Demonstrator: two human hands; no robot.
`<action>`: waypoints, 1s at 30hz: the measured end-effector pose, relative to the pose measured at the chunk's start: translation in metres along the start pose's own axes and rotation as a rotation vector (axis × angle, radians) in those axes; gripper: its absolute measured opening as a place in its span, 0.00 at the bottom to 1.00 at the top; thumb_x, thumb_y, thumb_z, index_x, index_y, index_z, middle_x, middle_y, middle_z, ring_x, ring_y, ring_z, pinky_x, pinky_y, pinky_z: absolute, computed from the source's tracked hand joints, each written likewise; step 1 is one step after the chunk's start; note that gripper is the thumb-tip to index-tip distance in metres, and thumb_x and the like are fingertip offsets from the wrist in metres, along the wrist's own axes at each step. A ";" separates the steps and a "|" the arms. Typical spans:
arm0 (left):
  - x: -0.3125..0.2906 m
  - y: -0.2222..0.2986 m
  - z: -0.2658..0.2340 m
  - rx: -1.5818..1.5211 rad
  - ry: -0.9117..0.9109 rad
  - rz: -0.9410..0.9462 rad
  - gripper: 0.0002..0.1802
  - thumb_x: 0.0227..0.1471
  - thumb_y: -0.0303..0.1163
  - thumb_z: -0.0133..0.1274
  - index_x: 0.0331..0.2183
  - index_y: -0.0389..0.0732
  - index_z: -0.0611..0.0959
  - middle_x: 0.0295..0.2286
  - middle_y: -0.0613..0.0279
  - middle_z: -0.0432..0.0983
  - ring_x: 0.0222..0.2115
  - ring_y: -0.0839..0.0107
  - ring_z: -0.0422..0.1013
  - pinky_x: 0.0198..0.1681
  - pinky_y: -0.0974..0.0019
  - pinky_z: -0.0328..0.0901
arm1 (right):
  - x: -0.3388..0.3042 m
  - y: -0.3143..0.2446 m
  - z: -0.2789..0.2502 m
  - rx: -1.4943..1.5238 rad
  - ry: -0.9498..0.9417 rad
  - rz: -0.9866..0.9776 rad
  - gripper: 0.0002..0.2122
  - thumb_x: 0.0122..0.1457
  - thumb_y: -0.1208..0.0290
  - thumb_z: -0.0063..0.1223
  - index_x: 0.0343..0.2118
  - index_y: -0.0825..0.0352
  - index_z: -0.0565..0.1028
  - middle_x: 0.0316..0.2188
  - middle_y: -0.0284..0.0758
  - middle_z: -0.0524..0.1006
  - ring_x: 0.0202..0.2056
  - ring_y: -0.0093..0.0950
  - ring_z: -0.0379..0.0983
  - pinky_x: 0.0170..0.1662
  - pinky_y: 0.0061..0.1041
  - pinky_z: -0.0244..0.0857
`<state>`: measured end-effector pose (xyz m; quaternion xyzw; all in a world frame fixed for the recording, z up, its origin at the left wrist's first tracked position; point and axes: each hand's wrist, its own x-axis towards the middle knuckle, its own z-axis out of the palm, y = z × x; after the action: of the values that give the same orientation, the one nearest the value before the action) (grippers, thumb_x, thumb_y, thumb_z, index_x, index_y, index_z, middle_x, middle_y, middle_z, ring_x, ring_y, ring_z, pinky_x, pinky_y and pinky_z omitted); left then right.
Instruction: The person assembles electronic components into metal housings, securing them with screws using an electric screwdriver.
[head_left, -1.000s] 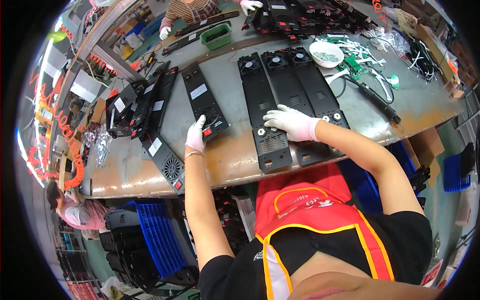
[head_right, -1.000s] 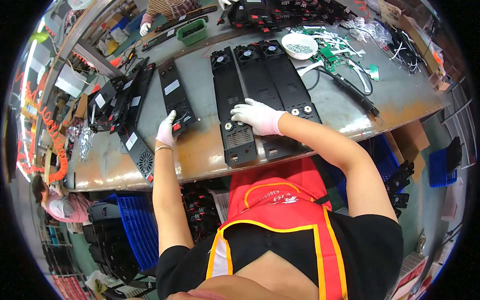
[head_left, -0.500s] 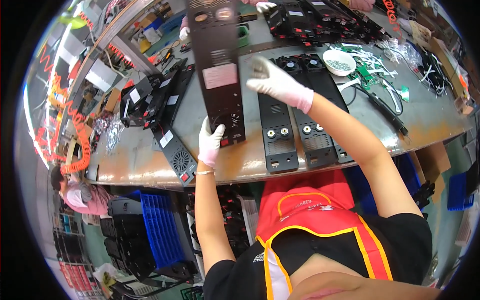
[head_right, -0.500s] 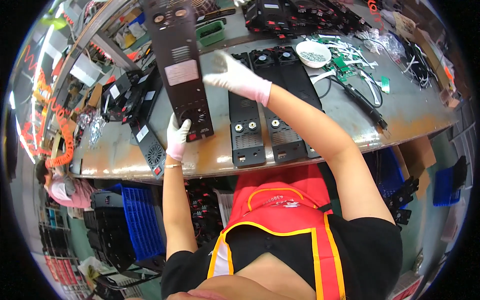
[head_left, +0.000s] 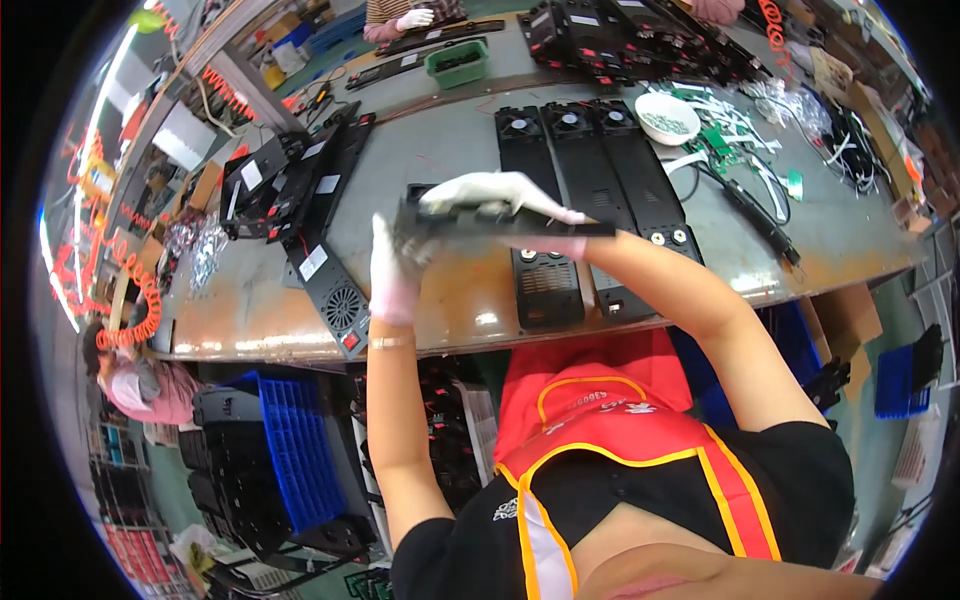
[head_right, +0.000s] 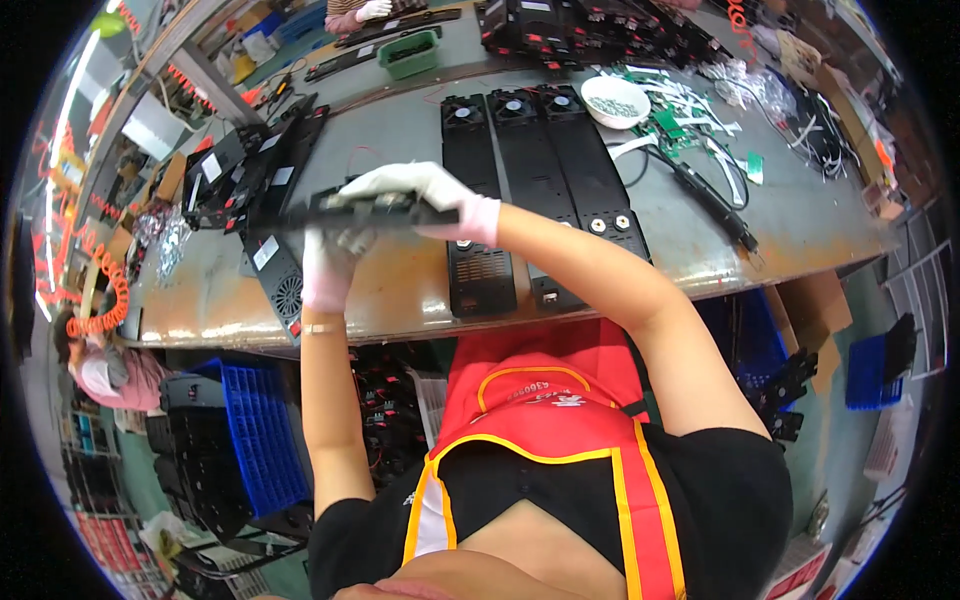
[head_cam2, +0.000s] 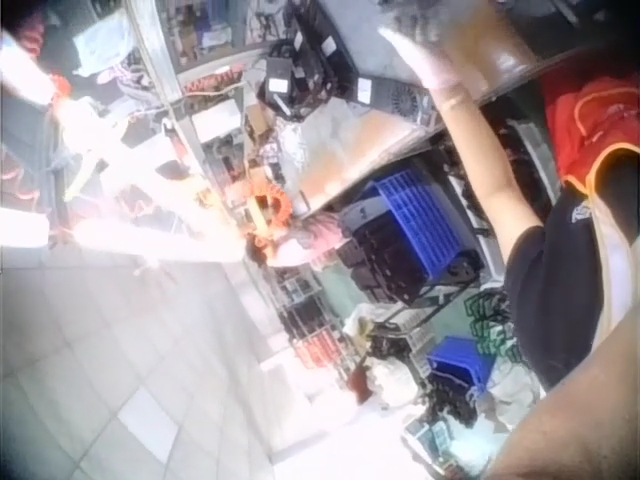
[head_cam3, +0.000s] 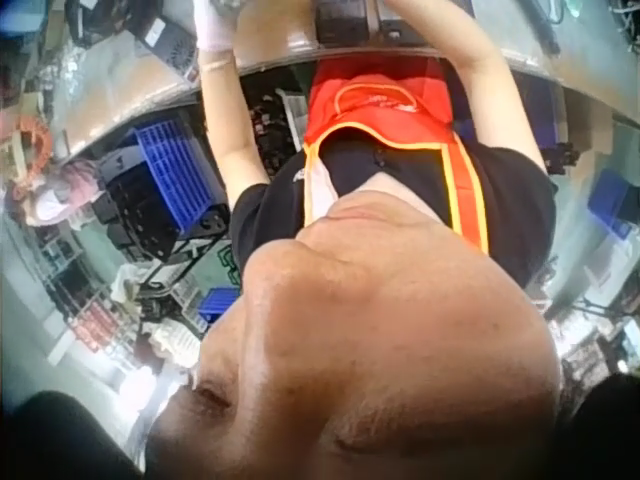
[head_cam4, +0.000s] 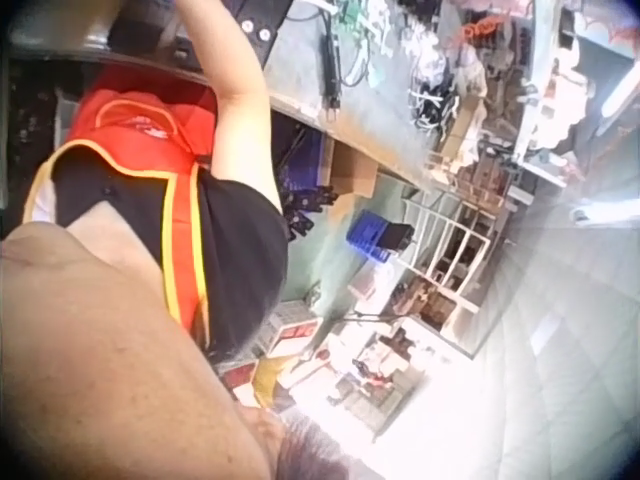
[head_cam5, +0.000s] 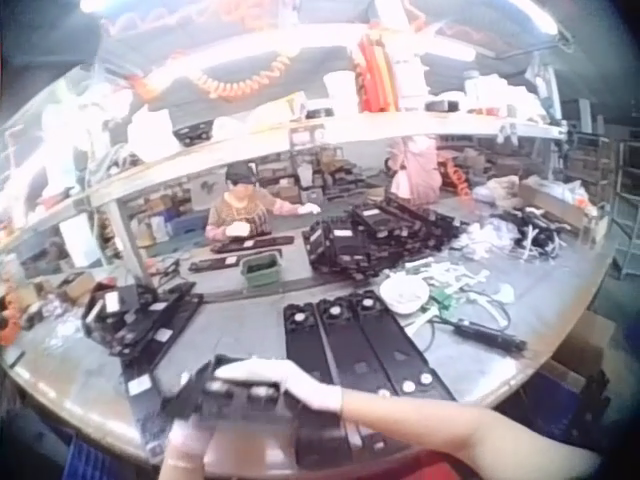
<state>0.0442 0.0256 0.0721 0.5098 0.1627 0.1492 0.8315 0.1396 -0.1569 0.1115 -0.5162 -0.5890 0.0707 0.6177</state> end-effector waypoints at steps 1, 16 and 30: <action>-0.014 -0.005 -0.018 -0.235 -0.143 -0.129 0.38 0.56 0.59 0.37 0.56 0.38 0.63 0.49 0.53 0.65 0.48 0.61 0.65 0.49 0.58 0.64 | 0.000 0.005 0.007 0.346 -0.003 0.233 0.13 0.55 0.76 0.51 0.45 0.67 0.74 0.44 0.34 0.76 0.47 0.24 0.70 0.54 0.26 0.61; -0.022 -0.059 -0.052 0.356 -0.179 -0.107 0.22 0.51 0.20 0.38 0.50 0.29 0.67 0.43 0.56 0.71 0.42 0.70 0.70 0.48 0.68 0.64 | -0.069 0.033 0.002 -0.828 -0.133 0.029 0.19 0.45 0.79 0.50 0.44 0.65 0.73 0.49 0.41 0.69 0.55 0.42 0.58 0.58 0.39 0.53; 0.028 -0.082 -0.004 1.937 0.179 0.375 0.28 0.50 0.32 0.50 0.54 0.39 0.68 0.43 0.41 0.70 0.42 0.49 0.68 0.46 0.56 0.64 | -0.291 -0.075 -0.117 -0.706 0.446 0.782 0.24 0.50 0.62 0.53 0.52 0.61 0.69 0.58 0.44 0.61 0.59 0.40 0.55 0.61 0.35 0.49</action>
<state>0.0748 0.0045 -0.0066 0.9739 0.1931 0.1189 0.0029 0.1078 -0.4585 0.0012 -0.8732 -0.1974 -0.0177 0.4453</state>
